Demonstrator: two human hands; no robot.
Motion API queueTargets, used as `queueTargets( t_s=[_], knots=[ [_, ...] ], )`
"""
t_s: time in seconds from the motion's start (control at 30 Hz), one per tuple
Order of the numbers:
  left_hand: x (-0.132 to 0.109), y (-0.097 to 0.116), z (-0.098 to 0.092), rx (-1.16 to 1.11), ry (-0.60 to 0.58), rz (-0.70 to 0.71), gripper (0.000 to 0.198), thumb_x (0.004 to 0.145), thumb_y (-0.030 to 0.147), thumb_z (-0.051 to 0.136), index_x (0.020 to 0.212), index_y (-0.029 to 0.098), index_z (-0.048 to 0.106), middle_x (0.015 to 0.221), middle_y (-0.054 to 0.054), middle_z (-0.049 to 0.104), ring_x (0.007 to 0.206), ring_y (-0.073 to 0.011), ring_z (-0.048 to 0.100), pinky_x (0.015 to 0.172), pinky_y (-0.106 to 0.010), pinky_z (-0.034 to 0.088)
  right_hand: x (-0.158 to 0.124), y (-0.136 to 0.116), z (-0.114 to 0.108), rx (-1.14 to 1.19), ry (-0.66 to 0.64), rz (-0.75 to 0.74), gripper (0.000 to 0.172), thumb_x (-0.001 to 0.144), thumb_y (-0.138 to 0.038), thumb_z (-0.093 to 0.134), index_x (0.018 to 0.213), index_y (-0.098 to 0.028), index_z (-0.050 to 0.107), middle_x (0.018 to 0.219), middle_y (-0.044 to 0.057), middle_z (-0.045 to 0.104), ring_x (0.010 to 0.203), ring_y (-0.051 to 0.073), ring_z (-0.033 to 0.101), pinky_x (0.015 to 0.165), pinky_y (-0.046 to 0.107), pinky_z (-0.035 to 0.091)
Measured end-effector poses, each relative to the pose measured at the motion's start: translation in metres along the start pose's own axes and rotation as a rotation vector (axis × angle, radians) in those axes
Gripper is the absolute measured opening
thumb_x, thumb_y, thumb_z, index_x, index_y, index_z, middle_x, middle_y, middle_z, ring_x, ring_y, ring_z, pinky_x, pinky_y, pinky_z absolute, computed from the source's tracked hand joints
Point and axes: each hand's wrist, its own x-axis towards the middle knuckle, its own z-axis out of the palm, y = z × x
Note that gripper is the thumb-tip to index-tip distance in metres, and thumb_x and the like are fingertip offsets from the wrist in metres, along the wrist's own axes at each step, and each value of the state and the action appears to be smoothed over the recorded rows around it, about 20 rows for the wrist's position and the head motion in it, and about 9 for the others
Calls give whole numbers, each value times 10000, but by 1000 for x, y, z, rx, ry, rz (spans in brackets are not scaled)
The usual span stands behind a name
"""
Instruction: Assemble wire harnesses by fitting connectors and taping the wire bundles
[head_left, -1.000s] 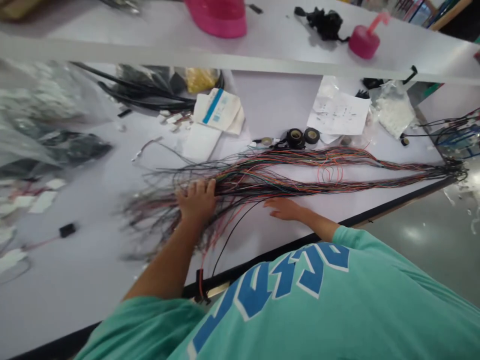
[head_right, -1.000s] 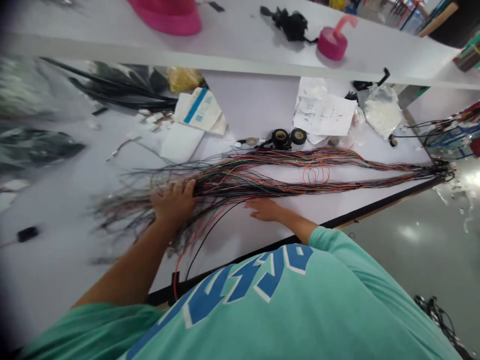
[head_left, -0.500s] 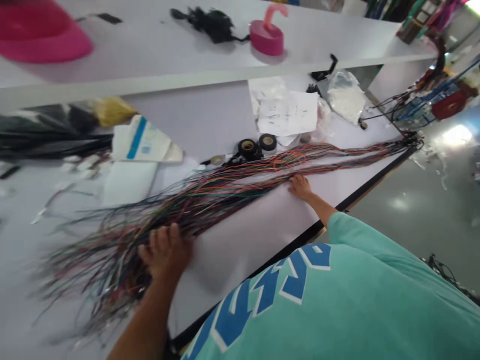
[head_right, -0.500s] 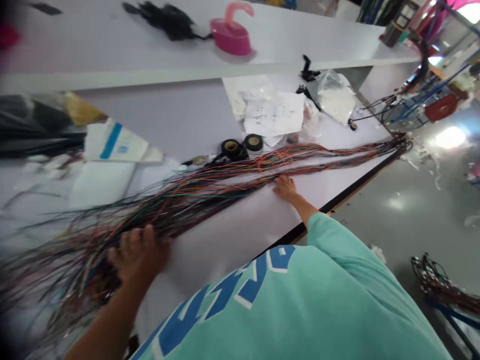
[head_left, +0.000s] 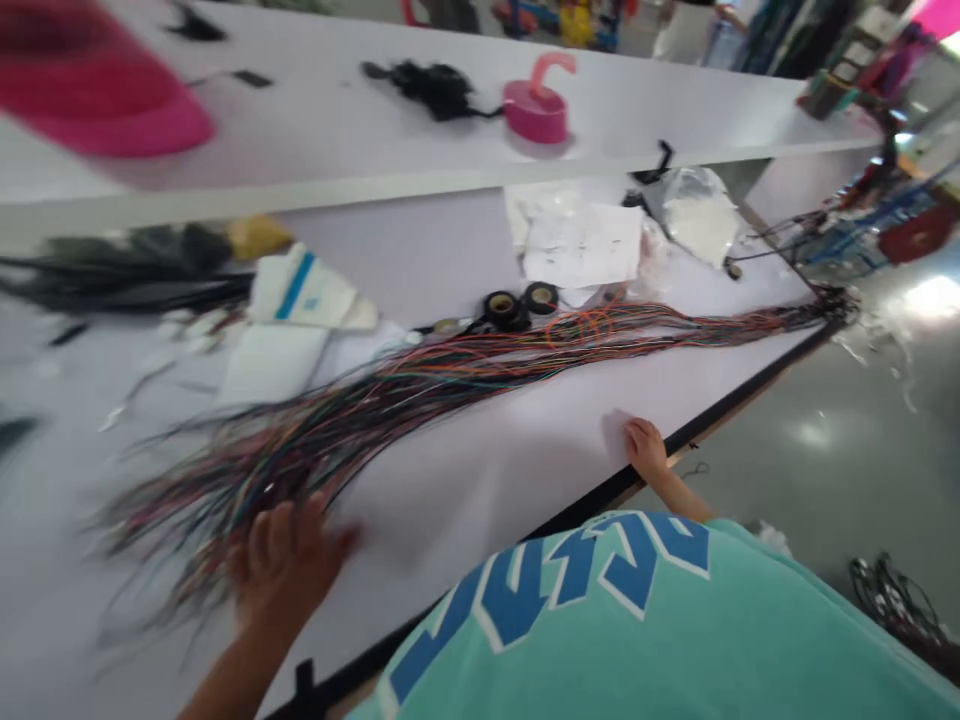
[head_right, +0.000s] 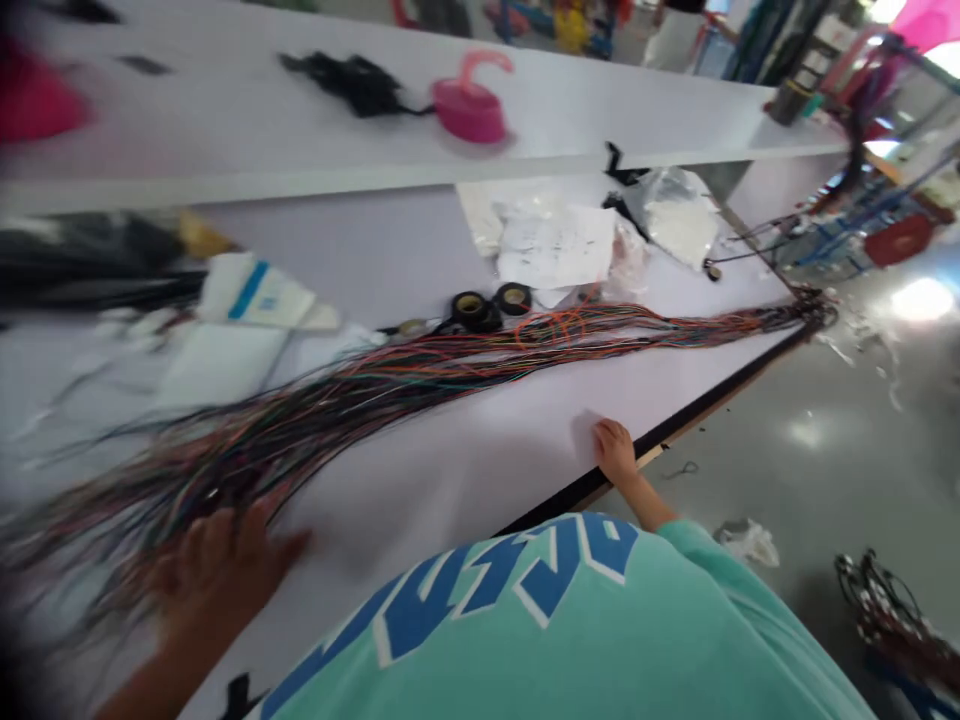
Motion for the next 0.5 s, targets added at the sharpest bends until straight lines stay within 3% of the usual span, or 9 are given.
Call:
queueTargets(
  t_s=[0.07, 0.13, 0.23, 0.3, 0.4, 0.5],
  knots=[
    [-11, -9, -6, 69, 46, -143, 734, 738, 503, 381, 1356, 570, -10, 1534, 72, 171, 1343, -384, 279, 1011, -623, 218, -19, 9, 8, -14, 72, -47, 340, 834, -134, 374, 1015, -165, 660, 1089, 122, 623, 1049, 222, 545, 955, 419, 427],
    [-7, -15, -16, 129, 73, -288, 694, 778, 481, 336, 1444, 381, 166, 1478, -108, 316, 1311, -418, 317, 979, -652, 245, -24, 8, 16, -19, 56, -152, 344, 839, -150, 369, 1016, -184, 662, 1090, 115, 621, 1046, 227, 548, 938, 428, 438],
    [16, -20, -35, 226, -190, -335, 590, 865, 311, 169, 1352, 70, 400, 1381, -249, 396, 1235, -397, 395, 935, -589, 343, -11, -15, 27, -28, -69, -370, 336, 852, -172, 374, 1028, -201, 659, 1100, 108, 624, 1057, 224, 549, 942, 418, 435],
    [35, -21, -47, 260, -286, -347, 545, 885, 273, 166, 1328, 59, 401, 1368, -232, 414, 1174, -363, 439, 890, -534, 388, 6, -43, 34, -45, -173, -508, 340, 860, -171, 372, 1054, -199, 650, 1117, 107, 626, 1075, 217, 546, 963, 405, 419],
    [60, -24, -56, 281, -257, -311, 501, 922, 246, 140, 1341, 111, 379, 1369, -188, 421, 1167, -306, 435, 918, -472, 356, 34, -95, 44, -97, -338, -665, 360, 856, -163, 383, 1131, -188, 615, 1184, 113, 607, 1133, 211, 521, 997, 391, 390],
    [81, -36, -53, 265, -155, -368, 470, 929, 236, 182, 1346, 176, 389, 1394, -164, 402, 1224, -300, 389, 978, -494, 276, 60, -149, 57, -159, -447, -737, 409, 832, -172, 438, 1225, -173, 551, 1287, 119, 545, 1205, 217, 473, 1029, 388, 354]
  ],
)
